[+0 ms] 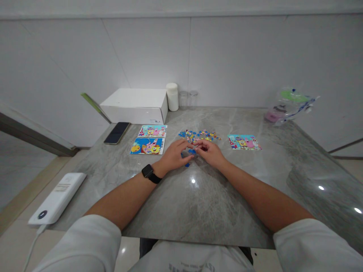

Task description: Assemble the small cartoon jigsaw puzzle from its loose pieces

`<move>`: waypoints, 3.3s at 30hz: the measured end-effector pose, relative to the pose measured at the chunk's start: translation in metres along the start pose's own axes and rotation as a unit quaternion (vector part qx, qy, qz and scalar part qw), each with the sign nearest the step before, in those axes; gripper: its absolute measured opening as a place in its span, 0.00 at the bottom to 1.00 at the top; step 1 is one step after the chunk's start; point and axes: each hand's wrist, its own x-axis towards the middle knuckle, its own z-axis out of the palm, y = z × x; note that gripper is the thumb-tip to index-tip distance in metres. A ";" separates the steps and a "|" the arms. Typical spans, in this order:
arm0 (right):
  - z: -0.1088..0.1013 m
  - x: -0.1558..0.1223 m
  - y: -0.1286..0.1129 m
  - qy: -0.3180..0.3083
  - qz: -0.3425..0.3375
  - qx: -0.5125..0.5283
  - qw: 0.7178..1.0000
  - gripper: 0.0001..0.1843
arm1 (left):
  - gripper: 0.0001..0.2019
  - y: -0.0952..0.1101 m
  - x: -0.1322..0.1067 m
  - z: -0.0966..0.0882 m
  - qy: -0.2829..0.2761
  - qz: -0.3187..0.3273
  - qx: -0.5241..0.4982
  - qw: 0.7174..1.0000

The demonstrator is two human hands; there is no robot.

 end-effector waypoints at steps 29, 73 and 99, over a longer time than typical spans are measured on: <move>-0.019 -0.008 -0.016 -0.074 -0.133 -0.458 0.876 0.13 | 0.16 -0.032 0.001 0.005 -0.051 -0.117 0.112 0.985; -0.016 -0.007 -0.016 -0.124 -0.150 -0.456 0.868 0.12 | 0.15 -0.013 -0.005 -0.002 -0.136 -0.007 0.155 0.978; -0.016 -0.007 -0.018 -0.121 -0.131 -0.488 0.854 0.13 | 0.15 -0.006 -0.002 -0.006 -0.146 -0.009 0.168 0.975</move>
